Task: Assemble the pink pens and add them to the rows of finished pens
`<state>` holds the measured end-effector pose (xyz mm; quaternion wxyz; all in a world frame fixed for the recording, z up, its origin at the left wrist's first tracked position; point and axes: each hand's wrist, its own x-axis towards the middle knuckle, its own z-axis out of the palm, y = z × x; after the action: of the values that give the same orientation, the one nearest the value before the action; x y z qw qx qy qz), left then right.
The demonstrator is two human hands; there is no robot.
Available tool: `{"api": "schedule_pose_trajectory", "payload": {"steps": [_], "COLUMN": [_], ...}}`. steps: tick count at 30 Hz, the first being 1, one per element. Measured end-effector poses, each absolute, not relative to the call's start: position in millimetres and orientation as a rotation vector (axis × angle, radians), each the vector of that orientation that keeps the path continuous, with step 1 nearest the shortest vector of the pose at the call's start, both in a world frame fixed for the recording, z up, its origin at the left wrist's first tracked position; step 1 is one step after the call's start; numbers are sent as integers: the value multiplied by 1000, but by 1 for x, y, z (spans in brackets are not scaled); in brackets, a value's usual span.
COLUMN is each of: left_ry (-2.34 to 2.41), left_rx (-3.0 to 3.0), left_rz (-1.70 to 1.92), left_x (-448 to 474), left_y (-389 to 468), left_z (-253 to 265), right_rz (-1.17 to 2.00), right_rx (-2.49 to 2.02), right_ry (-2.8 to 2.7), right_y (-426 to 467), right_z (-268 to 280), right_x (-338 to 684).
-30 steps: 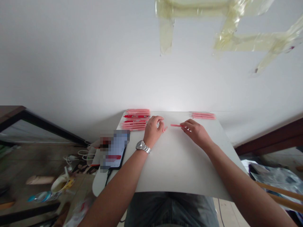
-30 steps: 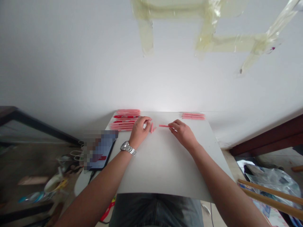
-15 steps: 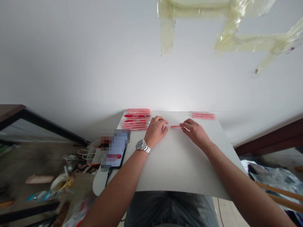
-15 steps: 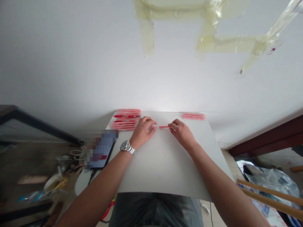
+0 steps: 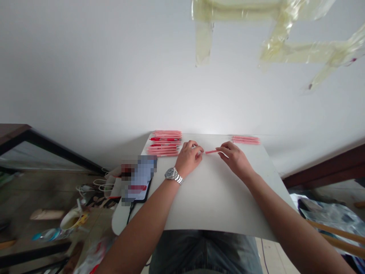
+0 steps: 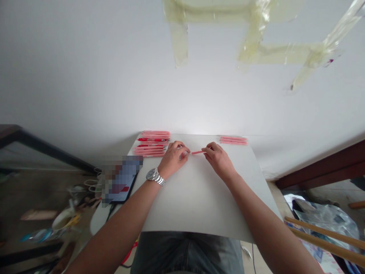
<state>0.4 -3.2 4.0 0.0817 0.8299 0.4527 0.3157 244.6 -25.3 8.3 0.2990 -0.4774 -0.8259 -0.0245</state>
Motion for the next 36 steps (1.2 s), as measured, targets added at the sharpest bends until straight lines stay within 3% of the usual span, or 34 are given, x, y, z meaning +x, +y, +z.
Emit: {"api": "schedule_pose_trajectory", "payload": {"steps": [36], "left_ry": [1468], "left_rx": [2429], "left_rz": [965], "left_x": [0], "left_y": [0], "left_z": [-1], "right_rz": [-76], "right_rx": [-1235], "right_ry": [-2178], "right_y": [-22], "right_z": [4], "right_x": [242]}}
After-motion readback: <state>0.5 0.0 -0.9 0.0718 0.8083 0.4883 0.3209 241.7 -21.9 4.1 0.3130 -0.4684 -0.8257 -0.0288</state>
